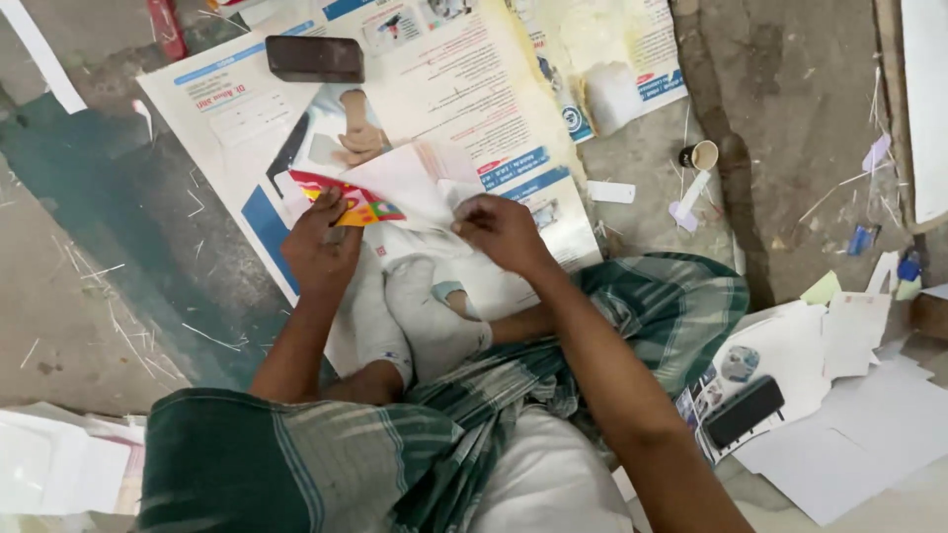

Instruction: The worker is gluing and assembling paper envelopes and cardholders from printed sheets.

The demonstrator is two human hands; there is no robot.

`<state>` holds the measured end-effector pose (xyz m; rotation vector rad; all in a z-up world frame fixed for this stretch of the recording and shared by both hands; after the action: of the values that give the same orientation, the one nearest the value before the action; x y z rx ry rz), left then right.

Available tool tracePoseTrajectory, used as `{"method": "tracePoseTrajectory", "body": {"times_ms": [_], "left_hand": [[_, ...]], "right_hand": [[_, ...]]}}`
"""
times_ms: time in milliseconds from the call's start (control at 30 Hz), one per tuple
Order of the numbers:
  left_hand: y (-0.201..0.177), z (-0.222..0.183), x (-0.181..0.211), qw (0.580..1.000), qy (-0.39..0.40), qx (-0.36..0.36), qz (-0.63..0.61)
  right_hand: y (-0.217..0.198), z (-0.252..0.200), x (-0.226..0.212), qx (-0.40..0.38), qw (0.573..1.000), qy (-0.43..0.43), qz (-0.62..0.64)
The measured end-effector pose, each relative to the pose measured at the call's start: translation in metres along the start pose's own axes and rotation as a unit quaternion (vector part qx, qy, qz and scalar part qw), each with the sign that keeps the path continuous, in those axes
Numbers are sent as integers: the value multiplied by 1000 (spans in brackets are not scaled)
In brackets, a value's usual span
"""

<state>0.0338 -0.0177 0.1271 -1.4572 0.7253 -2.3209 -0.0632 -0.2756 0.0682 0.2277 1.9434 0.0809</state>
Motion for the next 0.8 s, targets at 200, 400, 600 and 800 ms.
{"method": "tracePoseTrajectory", "body": {"times_ms": [200,400,600,800], "left_hand": [[4,5,3,1000,-14,-17,-1],[1,3,-3,1000,-13,-2,7],[-2,4,0,1000,-25,4,-11],[-2,-2,-5,999,-31,3,-30]], "right_hand": [[3,7,-35,20,982,69,-177],[6,4,-31,45,974,-51,-217],[20,1,-32,26,985,169,-13],[19,6,-57,49,951,-7,-304]]}}
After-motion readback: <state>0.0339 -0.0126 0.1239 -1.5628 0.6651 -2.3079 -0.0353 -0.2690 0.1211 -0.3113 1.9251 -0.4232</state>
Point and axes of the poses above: each hand's wrist, its own z-axis towards the middle knuckle, its own y-axis out of the palm, x = y × z, the point moved 7 cm from there along z, towards the middle knuckle, and after that the axes turned 2 degrees about -y, right-handed, at the moved point
